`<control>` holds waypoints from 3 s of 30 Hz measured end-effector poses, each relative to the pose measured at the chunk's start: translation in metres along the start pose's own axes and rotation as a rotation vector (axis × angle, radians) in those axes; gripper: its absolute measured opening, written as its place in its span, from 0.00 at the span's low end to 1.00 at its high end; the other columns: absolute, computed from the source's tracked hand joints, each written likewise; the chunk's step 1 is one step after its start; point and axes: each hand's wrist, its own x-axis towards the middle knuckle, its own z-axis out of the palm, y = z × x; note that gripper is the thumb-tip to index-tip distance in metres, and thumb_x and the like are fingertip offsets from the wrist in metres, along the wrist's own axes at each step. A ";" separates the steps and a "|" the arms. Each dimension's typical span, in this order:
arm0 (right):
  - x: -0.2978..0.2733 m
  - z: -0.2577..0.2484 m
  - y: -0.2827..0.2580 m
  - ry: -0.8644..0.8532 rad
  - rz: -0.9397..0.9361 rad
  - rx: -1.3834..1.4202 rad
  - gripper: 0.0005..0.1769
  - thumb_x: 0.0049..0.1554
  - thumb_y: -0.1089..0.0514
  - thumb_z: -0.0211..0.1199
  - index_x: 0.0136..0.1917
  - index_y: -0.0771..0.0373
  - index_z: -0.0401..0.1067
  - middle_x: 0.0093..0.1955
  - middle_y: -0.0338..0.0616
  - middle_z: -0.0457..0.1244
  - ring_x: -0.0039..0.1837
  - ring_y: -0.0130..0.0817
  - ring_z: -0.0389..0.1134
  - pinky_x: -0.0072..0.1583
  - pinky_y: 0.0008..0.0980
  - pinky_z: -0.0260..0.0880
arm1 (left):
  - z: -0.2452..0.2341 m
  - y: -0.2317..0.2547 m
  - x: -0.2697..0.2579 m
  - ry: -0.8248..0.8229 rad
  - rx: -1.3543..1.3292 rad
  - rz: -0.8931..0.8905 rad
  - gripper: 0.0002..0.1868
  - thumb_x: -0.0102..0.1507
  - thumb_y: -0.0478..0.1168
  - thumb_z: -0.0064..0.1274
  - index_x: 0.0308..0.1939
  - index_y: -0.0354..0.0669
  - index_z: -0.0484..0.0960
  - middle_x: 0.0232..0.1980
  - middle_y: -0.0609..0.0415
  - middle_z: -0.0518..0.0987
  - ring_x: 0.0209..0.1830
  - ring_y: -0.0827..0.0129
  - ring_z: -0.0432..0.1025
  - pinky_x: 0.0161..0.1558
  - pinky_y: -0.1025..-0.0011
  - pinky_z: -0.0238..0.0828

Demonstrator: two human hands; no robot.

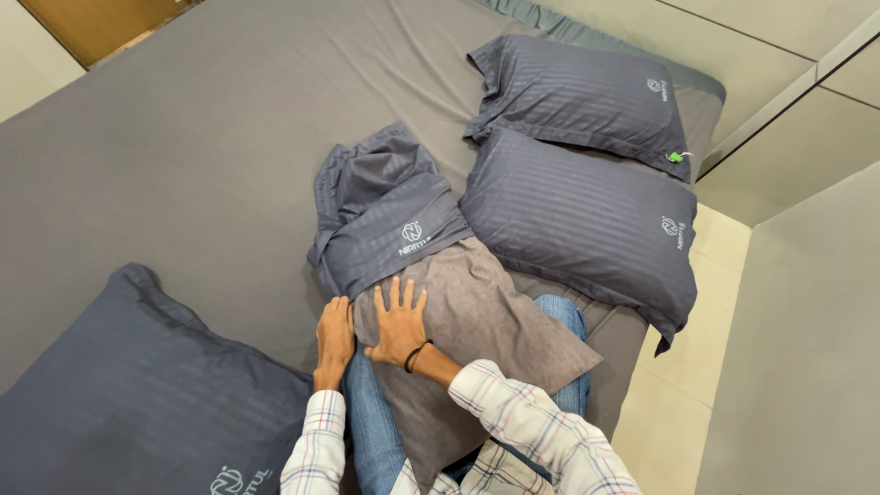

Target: The person puts pillowcases onto pillows by hand while sitting on a bed.

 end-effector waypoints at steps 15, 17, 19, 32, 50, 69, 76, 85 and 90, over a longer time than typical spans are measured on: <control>0.052 0.022 0.054 0.187 -0.151 0.082 0.24 0.51 0.57 0.65 0.62 0.60 0.71 0.60 0.53 0.64 0.65 0.54 0.65 0.63 0.57 0.64 | -0.046 0.030 0.016 -0.015 -0.002 -0.033 0.11 0.62 0.39 0.57 0.35 0.36 0.72 0.36 0.46 0.73 0.42 0.47 0.70 0.46 0.52 0.65; 0.052 0.013 0.063 0.274 -0.242 0.234 0.26 0.51 0.60 0.63 0.64 0.59 0.71 0.54 0.53 0.64 0.56 0.55 0.68 0.55 0.51 0.68 | -0.035 0.021 0.018 0.115 -0.171 -0.137 0.13 0.60 0.37 0.59 0.40 0.34 0.72 0.43 0.41 0.72 0.44 0.45 0.69 0.44 0.53 0.66; 0.054 0.004 0.074 0.282 -0.253 0.266 0.25 0.52 0.61 0.63 0.64 0.60 0.71 0.53 0.54 0.65 0.54 0.56 0.68 0.54 0.51 0.68 | -0.018 0.014 0.024 0.187 -0.297 -0.193 0.17 0.56 0.35 0.60 0.44 0.33 0.71 0.44 0.41 0.74 0.44 0.46 0.71 0.46 0.54 0.67; 0.072 -0.014 0.077 0.381 -0.185 0.313 0.18 0.53 0.63 0.60 0.58 0.58 0.73 0.50 0.52 0.67 0.52 0.57 0.68 0.50 0.55 0.66 | 0.069 0.017 0.002 -0.008 -0.232 -0.315 0.26 0.61 0.36 0.55 0.64 0.35 0.75 0.54 0.30 0.80 0.56 0.36 0.74 0.58 0.52 0.69; 0.004 -0.020 0.075 0.082 -0.392 0.294 0.47 0.51 0.43 0.63 0.81 0.50 0.56 0.82 0.61 0.46 0.80 0.69 0.42 0.76 0.60 0.41 | -0.063 0.121 0.011 0.186 0.020 -0.043 0.38 0.45 0.32 0.66 0.59 0.32 0.73 0.60 0.36 0.73 0.57 0.40 0.68 0.54 0.49 0.69; 0.014 0.022 0.082 0.275 -0.397 0.072 0.38 0.59 0.42 0.56 0.81 0.45 0.58 0.80 0.57 0.52 0.82 0.66 0.45 0.78 0.63 0.40 | -0.018 0.115 0.002 -0.028 -0.288 -0.139 0.05 0.51 0.32 0.52 0.31 0.39 0.76 0.35 0.44 0.80 0.36 0.48 0.76 0.40 0.56 0.72; 0.028 -0.031 0.145 0.192 0.026 0.854 0.30 0.54 0.36 0.61 0.64 0.51 0.75 0.64 0.45 0.70 0.67 0.45 0.71 0.70 0.44 0.69 | -0.022 0.119 0.047 0.102 0.048 0.186 0.17 0.55 0.38 0.57 0.46 0.36 0.76 0.46 0.44 0.76 0.46 0.49 0.71 0.43 0.56 0.69; 0.072 0.027 0.273 0.091 0.635 0.786 0.70 0.40 0.24 0.80 0.76 0.72 0.57 0.73 0.64 0.58 0.74 0.52 0.61 0.71 0.42 0.62 | 0.027 0.084 0.034 0.007 0.200 0.214 0.17 0.61 0.31 0.47 0.55 0.36 0.74 0.46 0.44 0.76 0.47 0.49 0.71 0.48 0.57 0.70; 0.084 0.046 0.270 0.108 0.454 0.705 0.61 0.29 0.37 0.84 0.70 0.64 0.68 0.67 0.56 0.66 0.69 0.48 0.67 0.67 0.38 0.67 | -0.002 0.094 0.021 -0.191 0.247 0.151 0.16 0.65 0.33 0.46 0.57 0.39 0.74 0.42 0.47 0.77 0.45 0.53 0.72 0.47 0.56 0.70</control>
